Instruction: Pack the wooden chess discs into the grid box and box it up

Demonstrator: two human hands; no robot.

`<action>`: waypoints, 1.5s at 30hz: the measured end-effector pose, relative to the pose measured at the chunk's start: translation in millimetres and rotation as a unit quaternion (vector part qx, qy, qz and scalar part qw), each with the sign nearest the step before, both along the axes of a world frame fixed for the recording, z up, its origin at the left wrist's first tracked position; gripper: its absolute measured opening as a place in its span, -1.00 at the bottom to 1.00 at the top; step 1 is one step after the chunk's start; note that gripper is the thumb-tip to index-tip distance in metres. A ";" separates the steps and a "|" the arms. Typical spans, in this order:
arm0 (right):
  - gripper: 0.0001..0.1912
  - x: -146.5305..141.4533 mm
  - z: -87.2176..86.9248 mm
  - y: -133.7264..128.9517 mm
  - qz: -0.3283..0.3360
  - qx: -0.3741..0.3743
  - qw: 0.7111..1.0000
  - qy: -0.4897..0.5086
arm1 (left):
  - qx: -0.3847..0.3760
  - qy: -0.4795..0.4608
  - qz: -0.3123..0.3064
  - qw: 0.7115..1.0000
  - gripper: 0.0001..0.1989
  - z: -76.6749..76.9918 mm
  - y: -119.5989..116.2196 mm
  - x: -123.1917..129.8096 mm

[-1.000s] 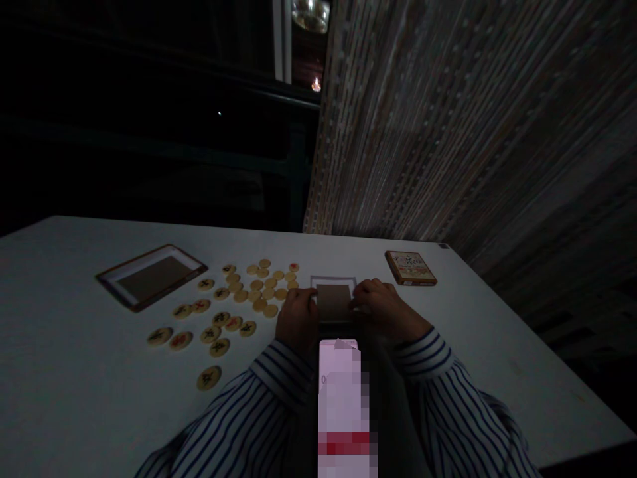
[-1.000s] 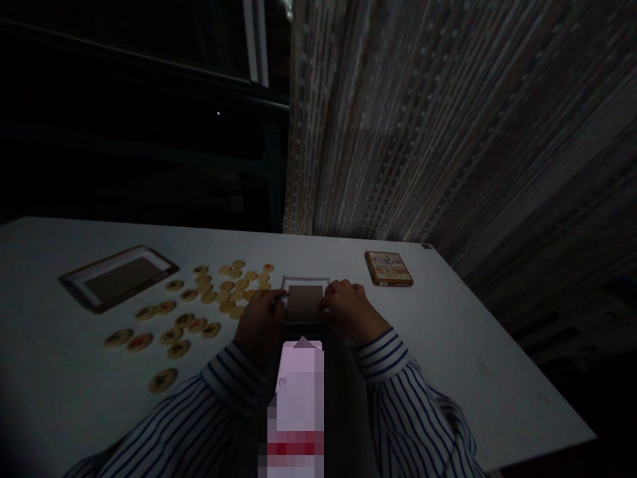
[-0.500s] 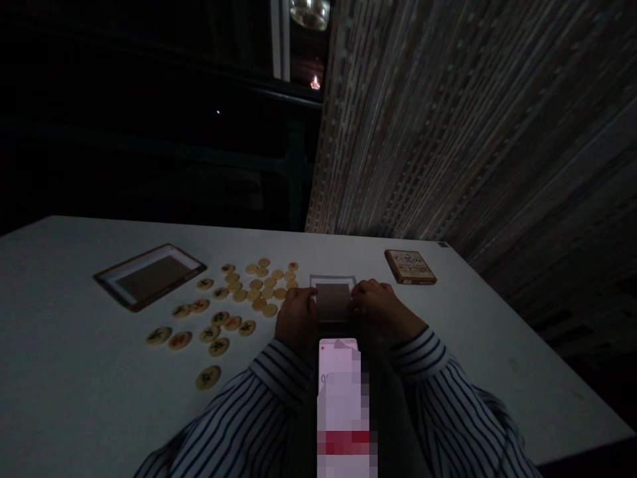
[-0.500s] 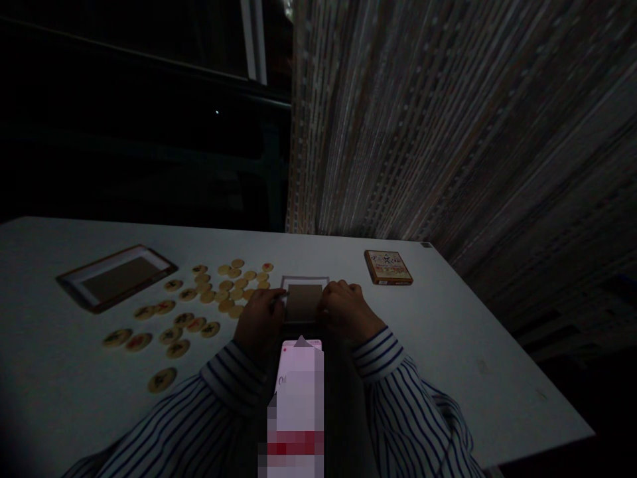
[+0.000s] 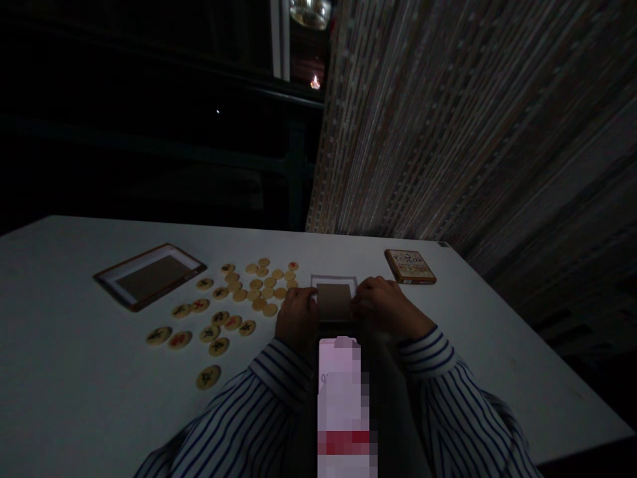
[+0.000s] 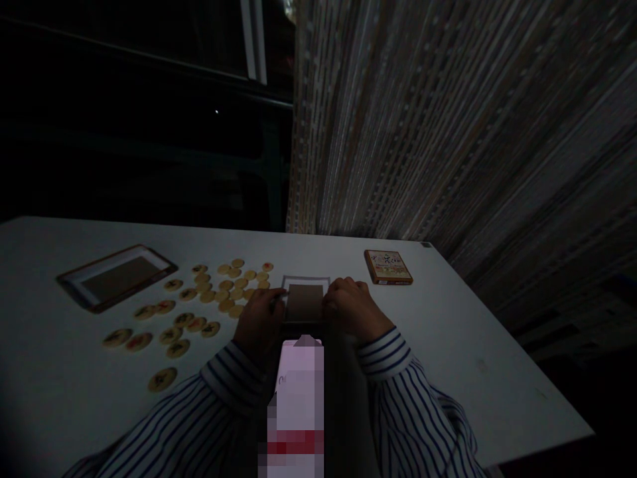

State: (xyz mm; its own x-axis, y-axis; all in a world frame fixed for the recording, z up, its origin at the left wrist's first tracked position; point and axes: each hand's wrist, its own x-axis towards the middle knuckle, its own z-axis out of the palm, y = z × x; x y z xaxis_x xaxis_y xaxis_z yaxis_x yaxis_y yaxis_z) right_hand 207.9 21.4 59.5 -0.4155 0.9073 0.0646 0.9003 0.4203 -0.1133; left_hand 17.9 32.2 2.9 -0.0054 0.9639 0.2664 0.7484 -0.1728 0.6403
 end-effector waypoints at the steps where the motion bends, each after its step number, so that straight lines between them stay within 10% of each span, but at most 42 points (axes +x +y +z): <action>1: -0.83 1.3 1.1 -0.4 -0.005 0.002 1.000 0.002 | 0.000 0.000 0.000 1.000 -0.69 0.0 0.1 0.0; 45: -0.73 2.9 -16.5 -0.9 -0.023 -0.032 0.998 0.056 | 0.007 -0.004 0.016 1.000 -0.68 7.3 -3.5 -5.6</action>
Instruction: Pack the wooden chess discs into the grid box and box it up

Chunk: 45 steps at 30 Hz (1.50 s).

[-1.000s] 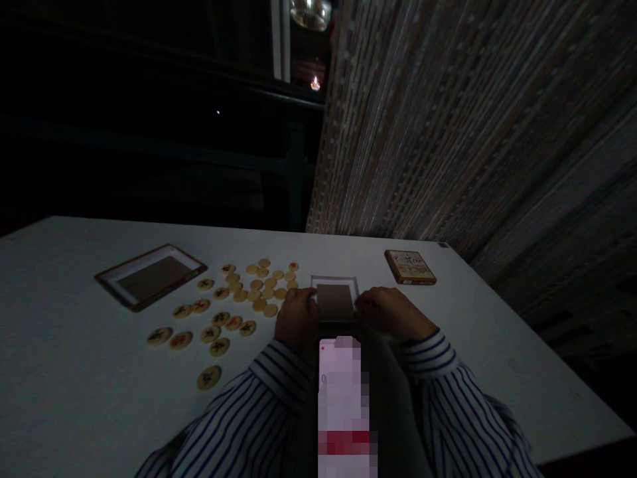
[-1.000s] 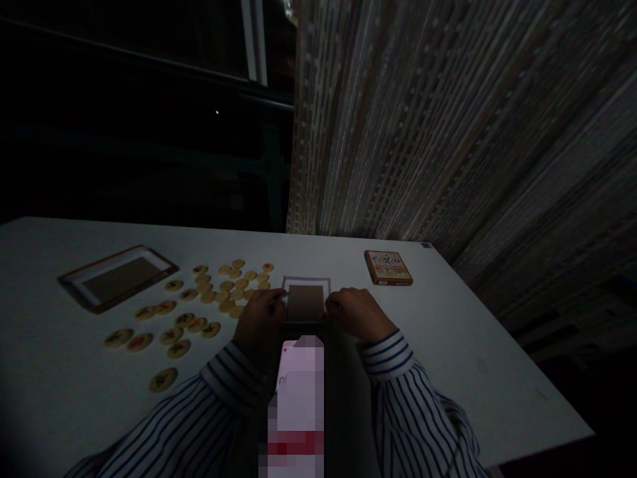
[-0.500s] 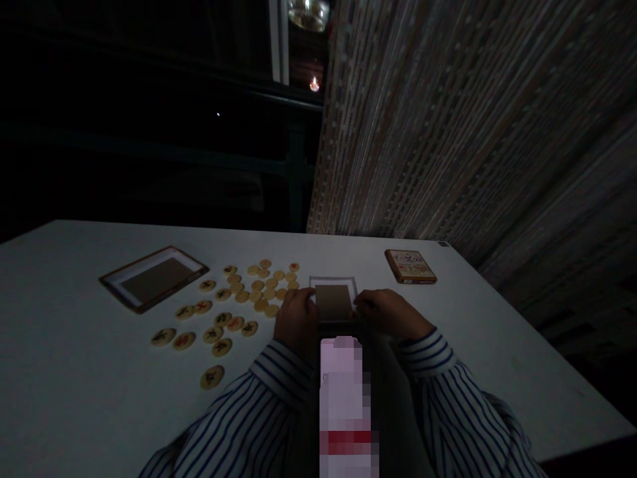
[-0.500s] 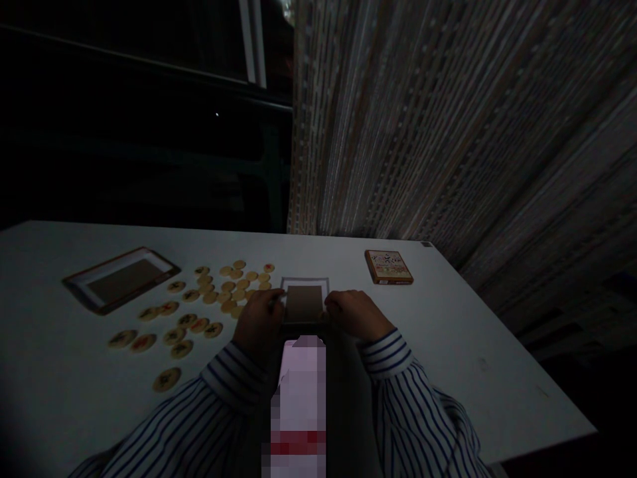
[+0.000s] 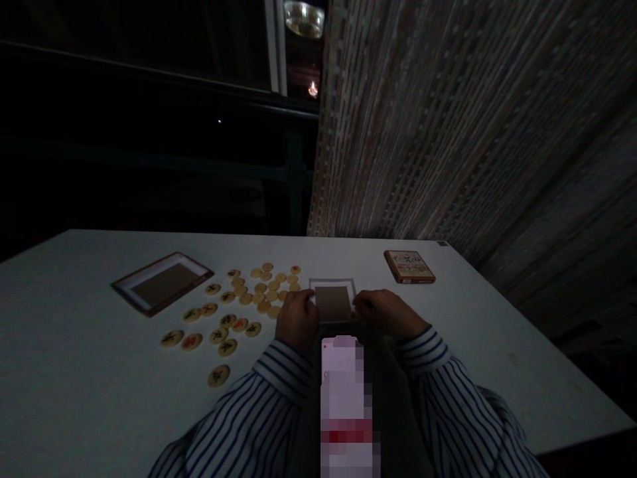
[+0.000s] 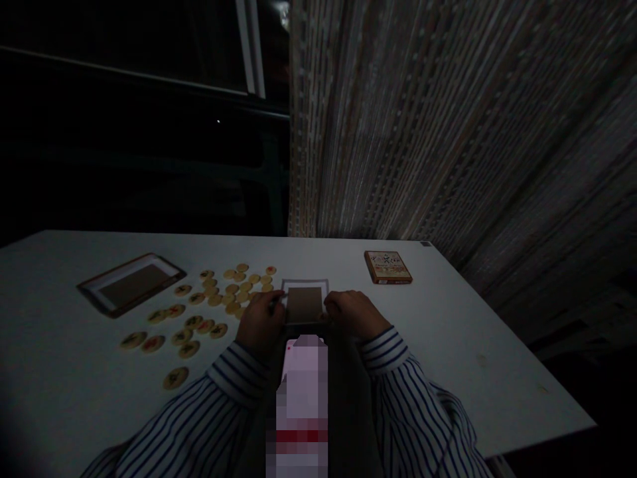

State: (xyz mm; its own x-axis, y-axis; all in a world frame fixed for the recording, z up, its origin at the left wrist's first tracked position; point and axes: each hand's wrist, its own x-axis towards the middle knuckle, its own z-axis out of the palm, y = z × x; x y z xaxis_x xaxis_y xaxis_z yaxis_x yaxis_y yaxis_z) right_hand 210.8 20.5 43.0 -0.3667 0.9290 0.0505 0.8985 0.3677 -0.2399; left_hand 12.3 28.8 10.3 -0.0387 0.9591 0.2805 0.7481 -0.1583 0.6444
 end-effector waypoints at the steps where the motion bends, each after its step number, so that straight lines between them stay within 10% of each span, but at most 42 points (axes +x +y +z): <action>1: -0.72 0.1 -0.7 0.0 0.000 0.002 1.000 0.001 | -0.001 0.000 -0.001 1.000 -0.68 0.0 0.0 0.0; 13: -0.73 1.5 1.2 -1.1 -0.036 0.035 0.998 0.027 | 0.035 -0.005 -0.002 0.999 -0.69 -9.0 0.4 -5.8; 45: -0.68 -2.1 -13.3 -2.9 -0.083 0.162 0.959 0.216 | 0.167 -0.083 0.042 0.982 -0.75 48.3 -41.1 -73.4</action>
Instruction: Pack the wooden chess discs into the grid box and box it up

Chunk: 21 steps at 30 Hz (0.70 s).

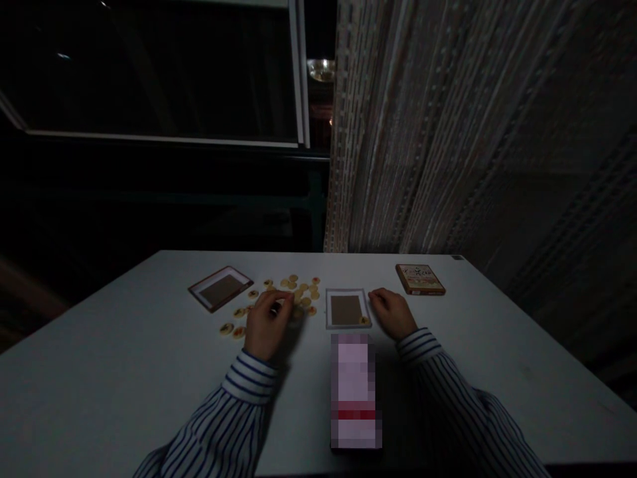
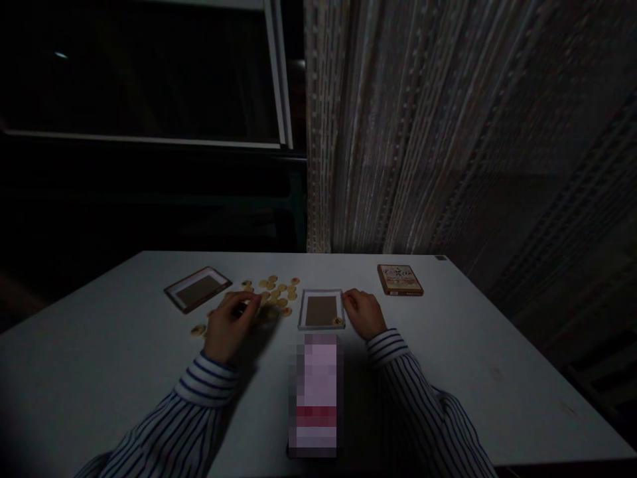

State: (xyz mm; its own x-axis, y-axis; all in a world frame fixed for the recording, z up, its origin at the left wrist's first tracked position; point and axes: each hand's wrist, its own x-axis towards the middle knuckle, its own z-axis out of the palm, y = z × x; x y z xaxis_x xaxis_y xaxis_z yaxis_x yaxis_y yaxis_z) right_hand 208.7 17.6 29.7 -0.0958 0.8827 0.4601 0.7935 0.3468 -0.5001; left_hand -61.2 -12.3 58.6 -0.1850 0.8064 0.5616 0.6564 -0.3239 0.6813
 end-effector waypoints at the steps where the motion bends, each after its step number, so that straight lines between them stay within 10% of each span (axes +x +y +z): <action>1: -0.68 -0.5 0.4 -0.4 0.005 -0.001 1.000 0.007 | 0.002 0.006 0.004 1.000 -0.75 0.5 -2.6 -5.0; 21: -0.77 -34.5 31.5 -13.3 0.113 -0.007 0.991 0.066 | -0.051 0.012 0.048 0.997 -0.73 -21.7 -33.6 -68.0</action>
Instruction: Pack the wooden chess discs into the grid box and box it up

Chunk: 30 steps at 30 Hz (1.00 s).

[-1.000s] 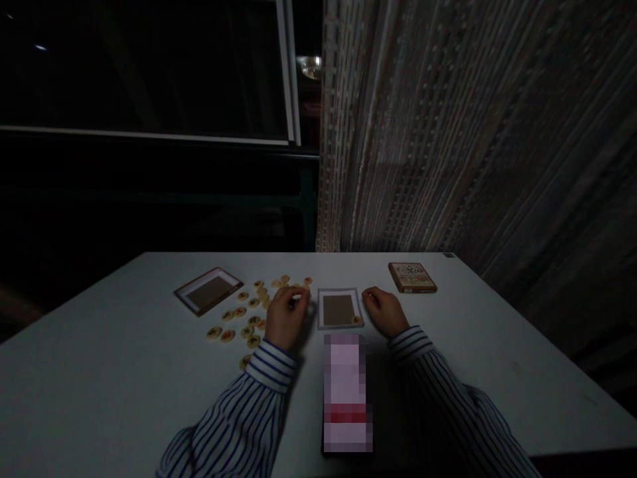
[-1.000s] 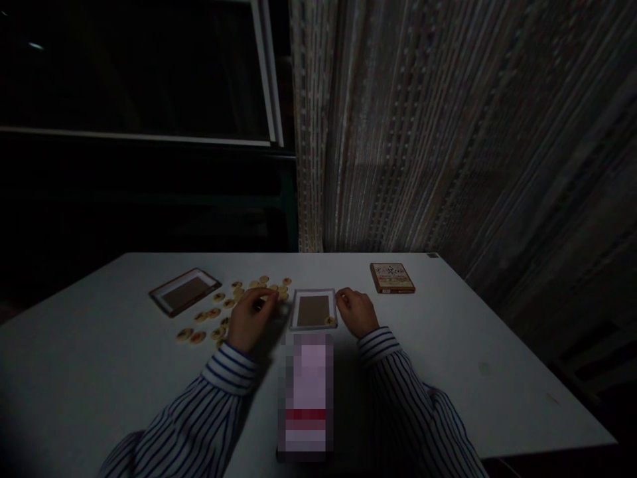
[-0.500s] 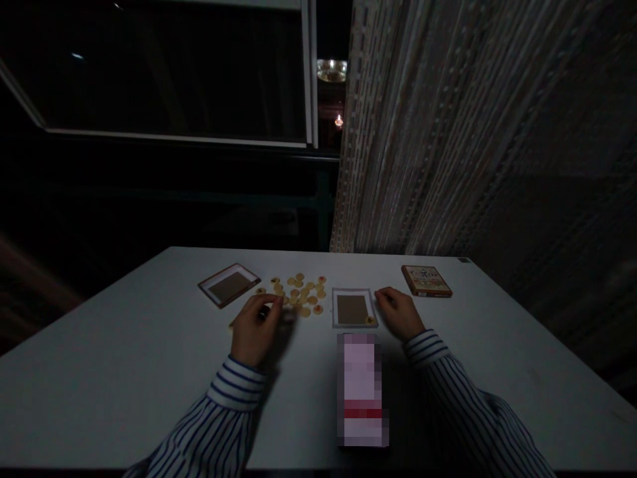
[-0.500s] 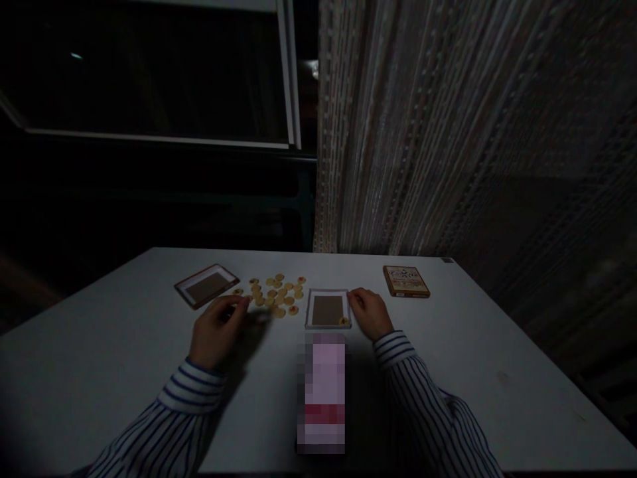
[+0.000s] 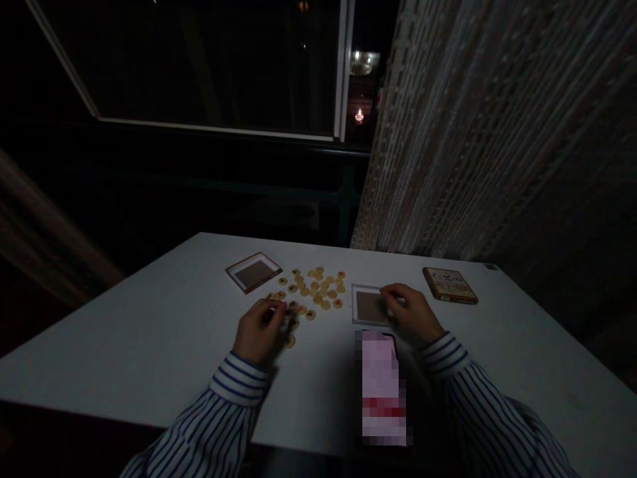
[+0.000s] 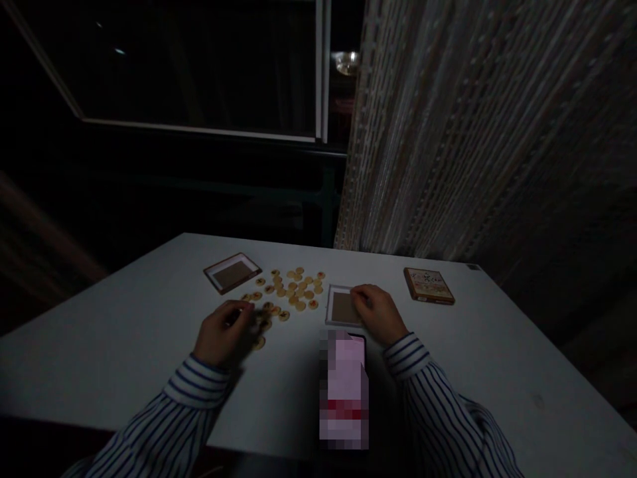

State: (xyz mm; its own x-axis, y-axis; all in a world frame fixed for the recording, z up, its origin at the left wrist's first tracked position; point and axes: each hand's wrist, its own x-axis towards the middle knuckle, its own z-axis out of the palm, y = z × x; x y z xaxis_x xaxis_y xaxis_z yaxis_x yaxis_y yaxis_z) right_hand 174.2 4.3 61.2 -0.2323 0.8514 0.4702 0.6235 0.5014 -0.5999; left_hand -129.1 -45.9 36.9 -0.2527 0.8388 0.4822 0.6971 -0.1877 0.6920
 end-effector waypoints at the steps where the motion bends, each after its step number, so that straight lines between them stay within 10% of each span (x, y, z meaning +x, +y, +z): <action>1: -0.78 -4.1 3.8 -1.5 0.013 0.004 1.000 -0.015 | -0.002 0.007 -0.013 1.000 -0.73 -1.4 -1.8 -1.9; 16: -0.78 -93.2 27.7 -13.3 0.169 0.012 0.957 -0.236 | 0.020 0.150 -0.115 0.982 -0.73 -51.3 -20.3 -24.9; 30: -0.74 -130.4 6.3 -14.5 0.222 -0.014 0.898 -0.379 | -0.073 0.249 -0.088 0.962 -0.60 -52.7 -23.1 -24.0</action>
State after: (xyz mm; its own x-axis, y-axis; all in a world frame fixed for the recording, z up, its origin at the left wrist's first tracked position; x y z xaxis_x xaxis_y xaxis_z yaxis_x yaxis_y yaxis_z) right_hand 43.9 -10.2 67.5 -0.7964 0.6046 0.0139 0.6003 0.7930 -0.1043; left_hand -153.1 -68.9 -15.9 0.1300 0.9157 0.3803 0.9152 -0.2584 0.3093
